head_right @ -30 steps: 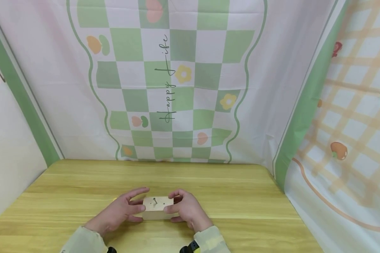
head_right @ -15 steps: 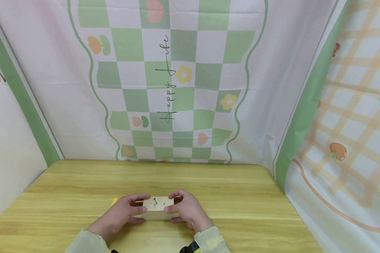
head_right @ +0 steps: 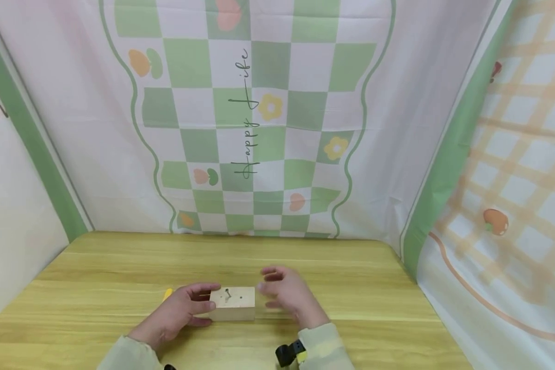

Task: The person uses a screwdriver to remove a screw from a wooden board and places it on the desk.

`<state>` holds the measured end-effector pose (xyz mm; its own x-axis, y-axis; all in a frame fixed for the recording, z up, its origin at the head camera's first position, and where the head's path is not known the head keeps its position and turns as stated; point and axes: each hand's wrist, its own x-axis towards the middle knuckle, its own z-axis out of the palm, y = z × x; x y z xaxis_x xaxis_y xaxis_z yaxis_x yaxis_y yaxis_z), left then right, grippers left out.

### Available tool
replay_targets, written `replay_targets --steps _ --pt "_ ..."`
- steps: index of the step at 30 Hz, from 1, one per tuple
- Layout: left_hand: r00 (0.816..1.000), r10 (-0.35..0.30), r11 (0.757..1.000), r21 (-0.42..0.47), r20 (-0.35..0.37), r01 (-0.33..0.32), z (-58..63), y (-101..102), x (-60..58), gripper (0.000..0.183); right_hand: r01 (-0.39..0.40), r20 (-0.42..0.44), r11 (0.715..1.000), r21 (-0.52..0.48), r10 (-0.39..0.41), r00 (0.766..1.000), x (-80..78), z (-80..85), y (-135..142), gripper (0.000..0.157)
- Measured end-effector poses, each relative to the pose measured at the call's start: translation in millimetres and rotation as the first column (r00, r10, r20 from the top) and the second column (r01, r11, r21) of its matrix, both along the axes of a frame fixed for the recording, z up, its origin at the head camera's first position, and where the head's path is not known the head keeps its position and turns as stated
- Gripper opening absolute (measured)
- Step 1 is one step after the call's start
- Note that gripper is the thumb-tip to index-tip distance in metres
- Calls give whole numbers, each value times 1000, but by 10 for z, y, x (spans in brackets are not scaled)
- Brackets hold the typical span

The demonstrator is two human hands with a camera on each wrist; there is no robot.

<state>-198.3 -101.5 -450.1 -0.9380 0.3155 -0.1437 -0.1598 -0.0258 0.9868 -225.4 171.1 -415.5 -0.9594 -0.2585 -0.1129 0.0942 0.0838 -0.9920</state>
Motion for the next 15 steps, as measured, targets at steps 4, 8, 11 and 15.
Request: replay_targets --steps 4,8,11,15 --pt "1000 2 1000 3 1 -2 -5 4 -5 54 76 -91 992 -102 -86 992 -57 168 70 44" --pt "1000 2 1000 9 2 -2 -13 5 -10 54 -22 -152 992 -121 3 988 -60 255 10 49" --pt "1000 -2 1000 12 1 2 -11 7 -11 54 -114 -167 990 -87 99 981 -38 241 -105 50" --pt "1000 -6 1000 11 4 6 -3 11 -11 54 -176 -138 984 -19 171 975 -12 170 -267 46"
